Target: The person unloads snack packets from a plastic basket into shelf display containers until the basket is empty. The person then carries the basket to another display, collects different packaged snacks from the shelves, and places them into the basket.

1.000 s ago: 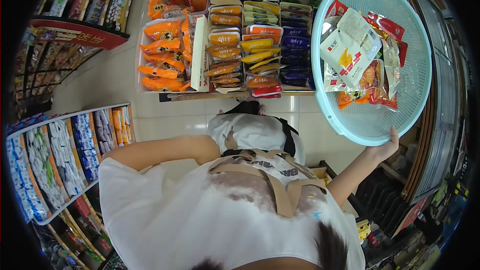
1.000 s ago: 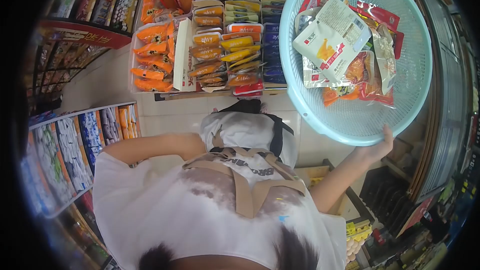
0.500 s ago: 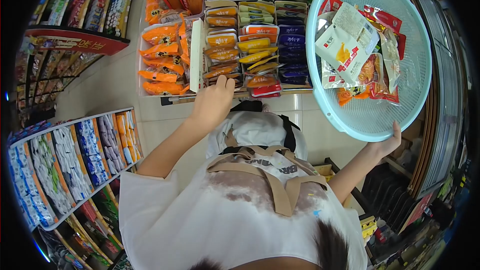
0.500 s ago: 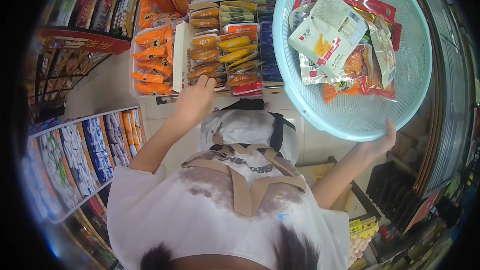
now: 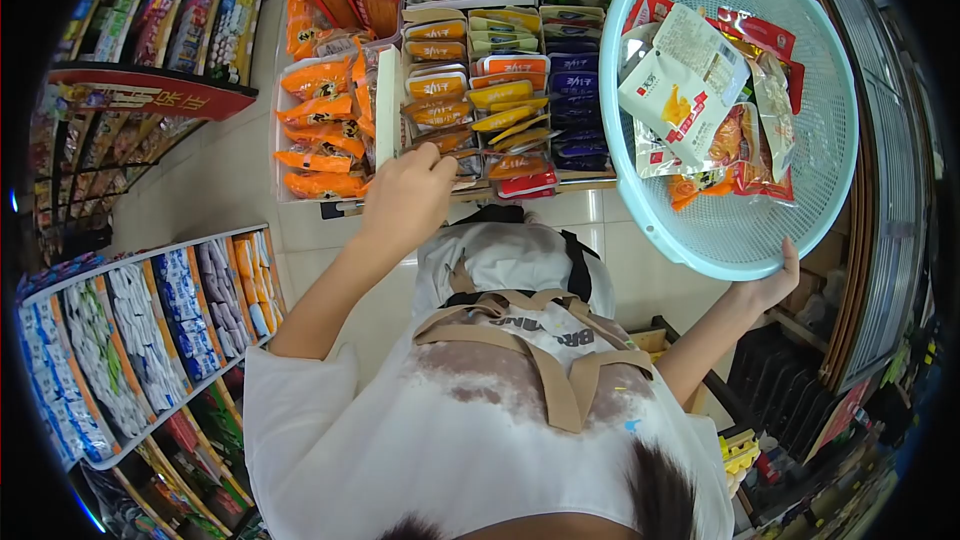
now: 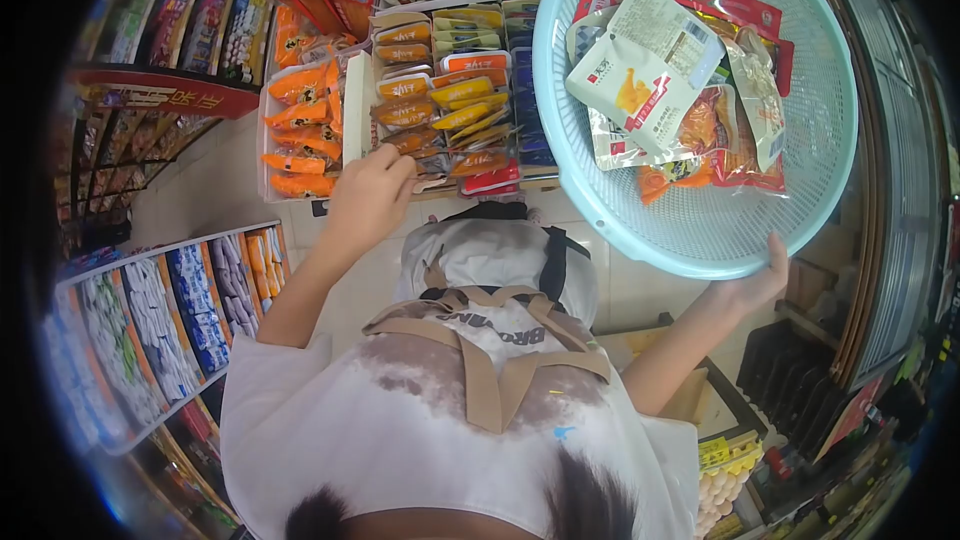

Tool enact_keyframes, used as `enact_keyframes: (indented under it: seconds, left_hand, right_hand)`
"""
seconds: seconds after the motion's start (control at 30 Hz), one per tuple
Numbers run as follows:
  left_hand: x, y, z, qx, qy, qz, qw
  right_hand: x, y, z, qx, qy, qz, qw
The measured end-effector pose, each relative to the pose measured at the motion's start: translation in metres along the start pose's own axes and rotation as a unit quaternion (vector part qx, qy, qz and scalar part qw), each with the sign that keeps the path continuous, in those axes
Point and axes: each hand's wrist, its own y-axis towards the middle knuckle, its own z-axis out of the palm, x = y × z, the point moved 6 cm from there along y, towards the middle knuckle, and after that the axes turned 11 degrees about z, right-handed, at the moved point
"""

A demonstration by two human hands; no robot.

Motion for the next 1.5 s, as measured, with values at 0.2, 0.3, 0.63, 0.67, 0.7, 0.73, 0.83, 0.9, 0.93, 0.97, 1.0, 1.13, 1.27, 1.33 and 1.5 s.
enact_keyframes:
  seconds: [0.2,0.3,0.63,0.67,0.7,0.73,0.83,0.9,0.93,0.97,1.0,1.13,1.27,1.33,1.5]
  left_hand:
    - [0.000,0.000,-0.017,-0.002,-0.034,-0.002,0.999]
    - [-0.005,-0.003,-0.009,0.003,-0.005,0.015,1.000]
    - [-0.011,-0.006,0.000,-0.012,-0.013,0.011,1.000]
    - [-0.012,-0.006,-0.001,-0.027,-0.006,0.010,1.000]
    - [-0.011,-0.006,-0.002,-0.042,0.001,0.008,0.999]
    - [-0.011,-0.006,-0.002,-0.041,0.002,0.009,0.999]
    - [-0.010,-0.007,-0.002,-0.056,0.021,0.007,0.998]
    - [-0.009,-0.010,0.005,-0.034,-0.006,0.005,0.999]
    - [-0.010,-0.011,0.006,-0.033,-0.007,0.005,0.999]
    - [-0.011,-0.012,0.005,-0.042,0.000,0.011,0.999]
    - [-0.012,-0.012,0.004,-0.050,0.006,0.017,0.999]
    - [-0.010,-0.014,0.002,-0.077,0.008,0.021,0.997]
    - [-0.010,-0.014,0.010,-0.067,0.038,0.025,0.997]
    - [-0.010,-0.011,0.016,-0.050,0.049,0.036,0.997]
    - [-0.011,-0.010,0.016,-0.037,0.082,0.074,0.993]
  right_hand:
    - [-0.001,0.001,0.000,0.000,-0.004,-0.007,1.000]
    - [0.000,0.005,-0.005,0.010,-0.003,-0.009,1.000]
    - [-0.001,0.002,-0.005,-0.001,-0.008,-0.009,1.000]
    - [-0.001,0.002,-0.004,-0.001,-0.008,-0.009,1.000]
    - [-0.001,0.002,-0.004,-0.003,-0.007,-0.010,1.000]
    - [-0.001,0.001,-0.004,-0.005,-0.006,-0.012,1.000]
    - [-0.001,0.003,-0.006,0.006,-0.002,-0.002,1.000]
    - [-0.001,0.002,-0.006,0.001,-0.004,-0.004,1.000]
    - [-0.001,0.001,-0.006,-0.003,-0.005,-0.005,1.000]
    - [-0.001,0.001,-0.005,-0.003,-0.005,-0.005,1.000]
    - [-0.001,0.000,-0.005,-0.007,-0.003,-0.005,1.000]
    - [-0.002,-0.006,0.001,-0.024,-0.023,-0.012,0.999]
    - [-0.001,-0.004,-0.001,-0.011,-0.023,-0.012,1.000]
    - [-0.002,-0.004,-0.002,-0.006,-0.020,-0.008,1.000]
    - [-0.002,-0.005,-0.004,-0.012,-0.009,-0.012,1.000]
